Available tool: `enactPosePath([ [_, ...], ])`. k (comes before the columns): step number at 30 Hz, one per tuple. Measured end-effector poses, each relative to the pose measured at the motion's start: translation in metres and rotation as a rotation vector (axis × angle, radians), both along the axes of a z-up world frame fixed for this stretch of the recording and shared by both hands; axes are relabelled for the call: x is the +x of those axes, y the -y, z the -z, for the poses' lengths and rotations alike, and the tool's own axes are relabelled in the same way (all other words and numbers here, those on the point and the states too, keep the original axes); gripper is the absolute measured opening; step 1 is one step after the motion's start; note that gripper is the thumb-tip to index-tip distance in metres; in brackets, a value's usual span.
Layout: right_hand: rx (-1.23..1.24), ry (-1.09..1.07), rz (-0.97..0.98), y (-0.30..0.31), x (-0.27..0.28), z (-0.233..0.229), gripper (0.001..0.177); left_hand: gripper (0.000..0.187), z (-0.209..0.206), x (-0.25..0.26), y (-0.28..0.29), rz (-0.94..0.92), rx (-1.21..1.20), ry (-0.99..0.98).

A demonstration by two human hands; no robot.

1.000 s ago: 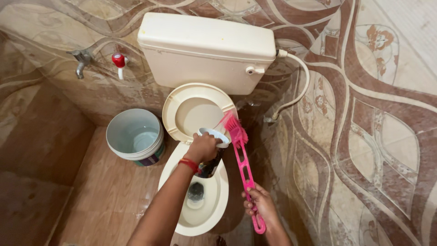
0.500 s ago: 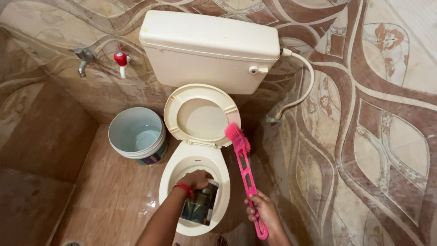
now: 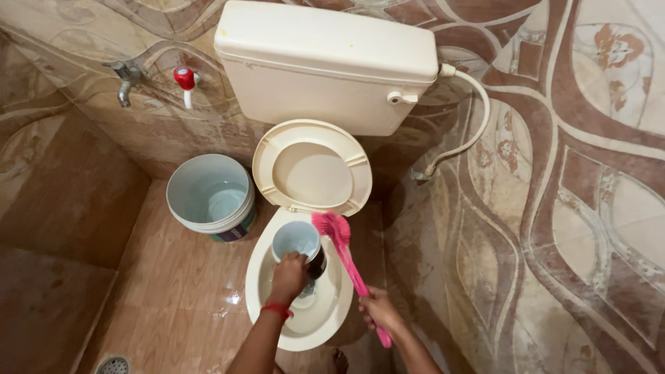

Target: The person cleans the interior of a toilet bowl using a pink long-handled brush and rinses it with water poured from a blue mug.

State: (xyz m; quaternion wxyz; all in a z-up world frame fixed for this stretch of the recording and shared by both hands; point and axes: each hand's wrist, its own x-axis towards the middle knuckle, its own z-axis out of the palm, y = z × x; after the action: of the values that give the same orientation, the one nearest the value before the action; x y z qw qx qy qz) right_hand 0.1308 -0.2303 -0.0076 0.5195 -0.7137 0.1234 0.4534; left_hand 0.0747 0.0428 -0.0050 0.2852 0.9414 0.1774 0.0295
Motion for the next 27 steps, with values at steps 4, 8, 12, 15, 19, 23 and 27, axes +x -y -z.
enactPosePath([
  [4,-0.264,0.315,-0.168,-0.011,0.012,0.035,0.049,0.019,0.034,-0.048,0.003,-0.085,-0.094,0.006],
  [8,-0.4,0.681,-0.254,-0.014,0.013,0.055,0.045,0.024,0.047,-0.089,0.021,-0.174,-0.232,0.082],
  [12,-0.469,0.591,-0.317,-0.035,0.027,0.059,0.041,0.026,0.055,-0.106,0.035,-0.194,-0.261,0.022],
  [15,-0.46,0.673,-0.286,-0.032,0.025,0.058,0.047,0.026,0.054,-0.121,0.031,-0.235,-0.294,0.025],
  [19,-0.576,0.647,-0.302,0.01,0.008,0.051,0.041,0.024,0.05,-0.133,0.015,-0.298,-0.311,-0.018],
  [23,-0.507,0.544,-0.284,-0.02,0.014,0.054,0.048,0.023,0.048,-0.129,0.008,-0.279,-0.309,-0.038],
  [27,-0.497,0.79,-0.309,-0.028,0.013,0.054,0.044,0.021,0.041,-0.118,0.004,-0.252,-0.268,-0.078],
])
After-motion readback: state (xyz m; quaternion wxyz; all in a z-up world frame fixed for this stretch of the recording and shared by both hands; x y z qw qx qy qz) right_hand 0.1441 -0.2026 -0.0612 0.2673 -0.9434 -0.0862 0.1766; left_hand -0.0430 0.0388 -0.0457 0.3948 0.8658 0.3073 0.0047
